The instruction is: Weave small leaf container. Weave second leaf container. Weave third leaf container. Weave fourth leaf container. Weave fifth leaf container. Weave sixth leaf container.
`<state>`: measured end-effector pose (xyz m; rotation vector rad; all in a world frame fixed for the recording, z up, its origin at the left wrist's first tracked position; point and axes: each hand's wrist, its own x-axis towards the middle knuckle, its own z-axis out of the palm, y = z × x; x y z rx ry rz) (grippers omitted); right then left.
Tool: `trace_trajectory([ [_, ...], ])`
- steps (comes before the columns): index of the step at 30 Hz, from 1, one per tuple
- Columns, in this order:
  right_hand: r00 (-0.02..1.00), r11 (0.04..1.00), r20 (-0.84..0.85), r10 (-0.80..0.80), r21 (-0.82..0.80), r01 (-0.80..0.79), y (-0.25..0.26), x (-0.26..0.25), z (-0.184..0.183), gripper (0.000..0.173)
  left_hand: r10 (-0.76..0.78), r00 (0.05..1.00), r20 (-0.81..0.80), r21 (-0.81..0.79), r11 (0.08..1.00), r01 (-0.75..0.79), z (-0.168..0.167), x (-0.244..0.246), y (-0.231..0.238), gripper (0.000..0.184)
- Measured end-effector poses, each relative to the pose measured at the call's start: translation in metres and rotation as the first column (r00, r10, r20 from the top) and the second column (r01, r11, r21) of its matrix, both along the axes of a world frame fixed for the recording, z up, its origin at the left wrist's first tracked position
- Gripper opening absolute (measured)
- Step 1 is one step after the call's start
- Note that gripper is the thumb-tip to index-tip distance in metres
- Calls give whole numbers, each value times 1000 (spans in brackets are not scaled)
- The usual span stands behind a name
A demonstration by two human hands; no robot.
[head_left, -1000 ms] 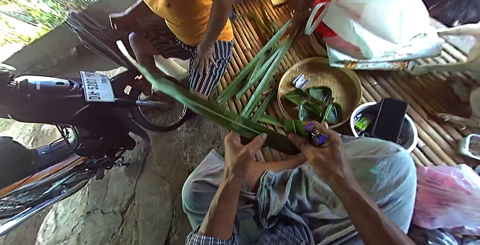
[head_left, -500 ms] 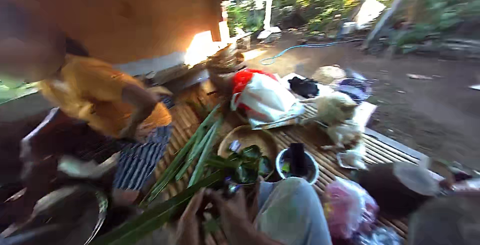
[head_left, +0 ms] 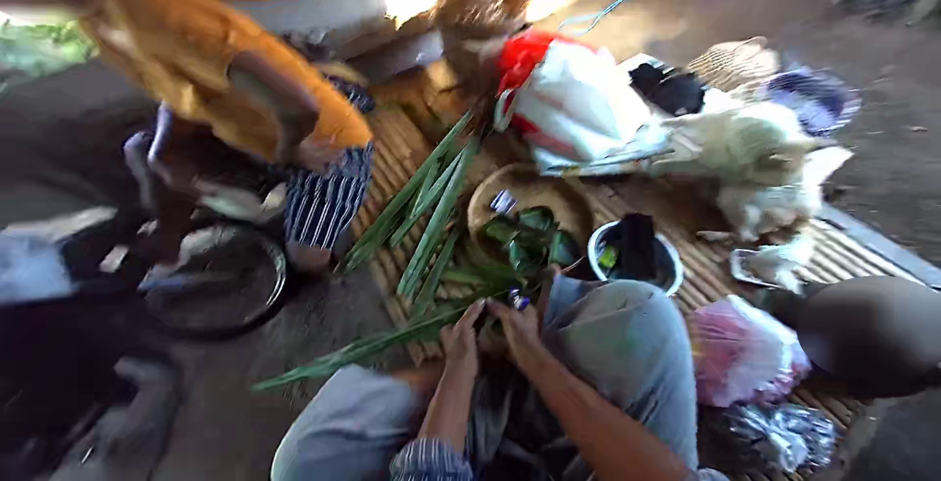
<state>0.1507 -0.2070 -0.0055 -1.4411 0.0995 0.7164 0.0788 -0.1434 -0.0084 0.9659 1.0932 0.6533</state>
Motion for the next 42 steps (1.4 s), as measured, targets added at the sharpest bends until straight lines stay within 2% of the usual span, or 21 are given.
trace_trajectory([
  [3,1000,997,-8,18,-75,-19,5,6,-16,37,-6,996,-85,-31,1000,4,-9,7,6,30],
  [8,997,990,-76,-3,-138,-8,22,9,-20,34,30,980,-198,-64,997,-43,-14,16,15,36],
  [10,995,980,-97,24,-194,-42,23,6,-25,38,25,973,-231,-111,992,-52,-22,15,15,44],
  [13,991,960,-64,114,-252,-126,29,12,-28,39,34,978,-206,-112,992,-58,-31,16,20,38],
  [16,990,975,-23,136,-177,-138,35,20,-35,35,77,990,-121,-121,988,-92,-36,15,25,33],
  [19,997,995,-54,63,-74,-67,37,20,-42,30,134,987,-83,-179,973,-147,-36,16,28,29],
  [23,999,998,-43,26,-54,-29,31,17,-45,24,114,988,-107,-161,978,-130,-36,15,23,28],
  [25,998,994,52,34,-101,-28,32,17,-42,20,90,984,-156,-84,991,-104,-32,15,20,23],
  [27,962,969,250,110,-244,-47,33,15,-36,18,68,964,-259,66,996,-52,-32,15,18,23],
  [29,834,921,502,228,-389,-18,33,13,-39,19,60,937,-345,212,977,15,-35,17,15,24],
  [30,754,913,603,260,-408,11,33,12,-43,19,54,920,-388,246,968,47,-36,17,14,24],
  [31,698,921,666,263,-390,25,32,12,-47,18,38,903,-428,271,959,88,-35,16,13,25],
  [32,684,938,688,245,-346,12,31,11,-49,18,23,885,-465,298,945,132,-32,14,12,27],
  [35,749,983,638,179,-141,-115,25,14,-39,20,9,850,-526,369,903,219,-24,6,13,34],
  [37,799,975,562,216,-76,-210,17,17,-31,18,-9,899,-437,360,914,185,-25,0,13,29],
  [39,833,958,485,265,-34,-285,12,22,-28,18,-36,964,-263,295,948,116,-22,-7,19,21],
  [41,858,936,397,325,-9,-351,10,27,-25,19,-107,989,-103,241,962,129,-20,-17,28,20],
  [42,867,925,348,357,-5,-379,9,30,-23,20,-154,985,-73,221,961,167,-17,-23,33,20],
])
